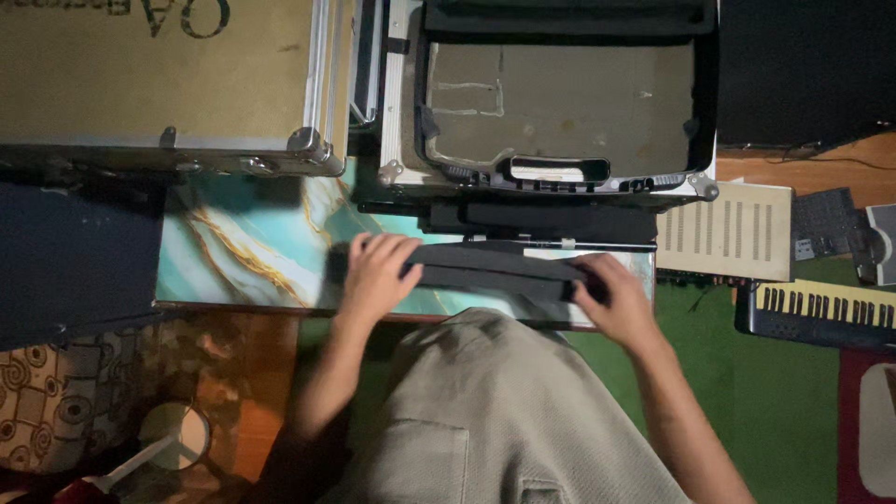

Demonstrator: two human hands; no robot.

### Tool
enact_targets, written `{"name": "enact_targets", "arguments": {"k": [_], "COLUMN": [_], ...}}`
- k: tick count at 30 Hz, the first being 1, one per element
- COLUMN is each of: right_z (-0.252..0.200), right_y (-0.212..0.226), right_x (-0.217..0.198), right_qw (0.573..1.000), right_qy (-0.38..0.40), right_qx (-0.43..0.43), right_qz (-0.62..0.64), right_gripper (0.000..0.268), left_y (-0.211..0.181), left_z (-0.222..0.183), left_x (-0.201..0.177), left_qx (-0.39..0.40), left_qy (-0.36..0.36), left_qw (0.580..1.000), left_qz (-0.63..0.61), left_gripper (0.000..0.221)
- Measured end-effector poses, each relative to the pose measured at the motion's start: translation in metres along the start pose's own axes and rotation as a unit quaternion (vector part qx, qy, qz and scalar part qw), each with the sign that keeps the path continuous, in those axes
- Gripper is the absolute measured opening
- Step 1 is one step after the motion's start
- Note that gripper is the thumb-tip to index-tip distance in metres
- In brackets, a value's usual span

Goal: The person moves a black plastic case, opens it, closes it, and then places foam inserts into the case.

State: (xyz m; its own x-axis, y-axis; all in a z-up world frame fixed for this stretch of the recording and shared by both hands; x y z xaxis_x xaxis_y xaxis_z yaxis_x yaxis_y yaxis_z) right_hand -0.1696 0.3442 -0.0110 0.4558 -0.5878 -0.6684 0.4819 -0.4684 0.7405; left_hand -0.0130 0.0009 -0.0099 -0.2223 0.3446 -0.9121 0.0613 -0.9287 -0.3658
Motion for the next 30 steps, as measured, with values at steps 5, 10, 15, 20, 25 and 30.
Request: {"name": "enact_targets", "arguments": {"k": [5, 10, 15, 20, 25, 30], "right_z": [0.005, 0.005, 0.009, 0.013, 0.017, 0.022], "right_y": [-0.016, -0.029, -0.021, -0.010, 0.012, 0.026], "right_x": [-0.049, -0.075, -0.086, -0.088, -0.094, -0.092], "right_qw": [0.990, 0.963, 0.982, 0.990, 0.994, 0.986], "right_qy": [-0.040, -0.024, -0.012, 0.030, 0.029, 0.060], "right_qx": [0.104, 0.166, 0.102, 0.125, 0.098, 0.151], "right_qz": [0.089, 0.213, 0.161, 0.054, 0.026, -0.044], "right_gripper": [0.030, 0.035, 0.035, 0.043, 0.045, 0.075], "left_y": [0.003, -0.009, -0.032, -0.040, -0.040, -0.037], "left_z": [0.002, 0.007, 0.017, 0.029, 0.030, 0.031], "left_x": [-0.059, -0.083, -0.082, -0.077, -0.074, -0.076], "left_qx": [-0.011, -0.025, -0.062, -0.112, -0.094, -0.015], "left_qy": [-0.025, 0.037, 0.112, 0.216, 0.198, 0.117], "left_qw": [0.999, 0.994, 0.986, 0.967, 0.972, 0.991], "left_qz": [-0.035, -0.101, -0.111, -0.077, -0.082, -0.060], "left_gripper": [0.028, 0.027, 0.034, 0.081, 0.062, 0.053]}}
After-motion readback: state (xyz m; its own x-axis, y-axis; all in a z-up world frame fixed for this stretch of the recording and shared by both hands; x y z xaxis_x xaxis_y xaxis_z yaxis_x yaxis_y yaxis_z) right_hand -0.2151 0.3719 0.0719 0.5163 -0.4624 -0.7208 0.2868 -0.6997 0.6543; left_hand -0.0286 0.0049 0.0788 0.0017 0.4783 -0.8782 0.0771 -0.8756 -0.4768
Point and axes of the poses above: each hand's wrist, its own z-axis towards the middle knuckle, its own x-axis out of the palm, y = z × x, the point moved 4 cm from there along z, towards the middle knuckle, and after that the axes turned 1 degree about x, right-handed, at the moved point
